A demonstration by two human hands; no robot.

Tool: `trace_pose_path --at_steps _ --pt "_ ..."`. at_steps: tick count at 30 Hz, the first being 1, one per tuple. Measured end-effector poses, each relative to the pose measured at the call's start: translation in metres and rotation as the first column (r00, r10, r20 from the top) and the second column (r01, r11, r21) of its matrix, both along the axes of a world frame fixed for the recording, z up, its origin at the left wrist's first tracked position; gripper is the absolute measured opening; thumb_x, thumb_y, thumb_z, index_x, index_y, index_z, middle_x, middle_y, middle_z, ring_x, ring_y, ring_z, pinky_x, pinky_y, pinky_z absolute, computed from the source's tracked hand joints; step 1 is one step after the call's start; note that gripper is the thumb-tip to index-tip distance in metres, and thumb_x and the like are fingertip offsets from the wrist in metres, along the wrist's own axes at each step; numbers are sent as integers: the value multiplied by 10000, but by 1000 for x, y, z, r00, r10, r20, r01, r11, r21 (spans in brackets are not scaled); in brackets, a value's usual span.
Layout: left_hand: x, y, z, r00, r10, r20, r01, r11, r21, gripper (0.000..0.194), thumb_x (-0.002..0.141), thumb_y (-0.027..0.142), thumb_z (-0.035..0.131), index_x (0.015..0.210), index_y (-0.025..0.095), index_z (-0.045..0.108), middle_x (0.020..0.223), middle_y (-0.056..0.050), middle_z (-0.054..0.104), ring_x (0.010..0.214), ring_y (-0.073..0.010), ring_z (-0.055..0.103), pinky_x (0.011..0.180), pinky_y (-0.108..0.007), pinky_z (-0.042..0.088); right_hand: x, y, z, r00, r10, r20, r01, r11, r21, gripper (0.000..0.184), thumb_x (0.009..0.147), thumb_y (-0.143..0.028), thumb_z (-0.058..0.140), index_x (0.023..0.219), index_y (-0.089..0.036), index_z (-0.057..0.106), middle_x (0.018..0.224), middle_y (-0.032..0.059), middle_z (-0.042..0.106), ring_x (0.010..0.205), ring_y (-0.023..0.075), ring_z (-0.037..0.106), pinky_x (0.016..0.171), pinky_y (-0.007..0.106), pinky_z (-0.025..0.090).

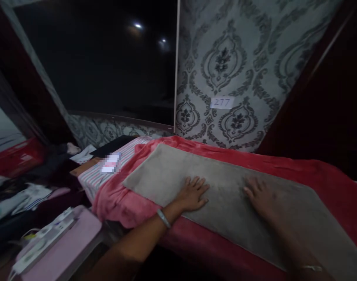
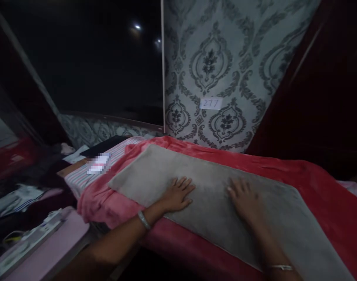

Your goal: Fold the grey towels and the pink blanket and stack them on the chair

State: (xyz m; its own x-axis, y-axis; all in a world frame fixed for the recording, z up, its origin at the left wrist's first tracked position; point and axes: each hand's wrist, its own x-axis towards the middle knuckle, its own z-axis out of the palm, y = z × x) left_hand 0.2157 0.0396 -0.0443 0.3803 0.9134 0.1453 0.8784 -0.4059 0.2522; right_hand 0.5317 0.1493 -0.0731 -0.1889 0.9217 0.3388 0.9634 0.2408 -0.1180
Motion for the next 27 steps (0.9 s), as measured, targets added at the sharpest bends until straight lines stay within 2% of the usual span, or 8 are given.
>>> trace_pose_path --at_steps 3,8,14,16,19,22,24,27 --pt "1 -2 -6 1000 8 8 -8 1000 29 664 960 548 448 1554 272 343 1659 -99 257 1537 -328 186 1227 -627 143 -41 -23 -9 997 36 67 -30 996 -81 700 969 -565 154 1550 -254 387 1616 86 340 1468 352 310 1100 656 331" --pt "-21 -3 -5 989 149 -19 -148 988 34 694 958 628 381 1554 272 350 1656 -101 267 1532 -344 192 1224 -636 119 -45 -34 -11 993 20 117 -9 996 -94 723 961 -566 140 1571 -238 344 1633 90 304 1468 350 308 1121 625 308" --pt "-135 -30 19 822 545 -168 -555 832 -15 677 987 580 320 1580 255 296 1673 -86 211 1545 -356 128 1209 -652 95 -43 -31 -12 993 15 114 -5 996 -91 721 949 -546 148 1570 -238 346 1618 92 334 1464 348 311 1106 616 327" --pt "-177 -40 29 783 586 -209 -604 797 -31 645 999 536 323 1581 261 289 1677 -67 203 1545 -337 139 1217 -622 109 -45 -32 -11 993 14 117 -4 996 -85 719 949 -540 155 1574 -234 336 1613 96 343 1465 345 307 1105 614 328" --pt "-215 -43 43 742 630 -229 -652 758 -25 620 993 472 371 1550 201 358 1640 -138 294 1517 -399 204 1180 -685 125 -47 -33 -10 992 6 127 4 997 -77 717 955 -530 148 1574 -221 339 1615 98 340 1459 345 317 1106 613 328" --pt "-212 -25 52 731 648 -213 -658 752 33 601 997 437 344 1497 114 429 1625 -224 281 1515 -445 159 1155 -731 76 -47 -32 -10 989 5 150 7 997 -80 714 956 -522 149 1566 -217 361 1626 91 322 1452 347 332 1107 612 329" --pt "-188 -3 52 797 572 -195 -575 817 47 595 1002 449 325 1500 140 428 1648 -193 242 1532 -403 133 1186 -684 79 -47 -29 -13 989 7 148 3 998 -70 701 957 -524 165 1558 -233 377 1625 85 326 1456 346 329 1111 615 326" --pt "-135 34 42 930 325 -173 -331 944 -6 593 988 510 381 1528 264 396 1654 -88 280 1534 -303 203 1225 -575 154 -46 -26 -16 991 5 132 1 999 -47 675 963 -529 184 1550 -268 390 1614 74 352 1457 340 335 1117 623 318"
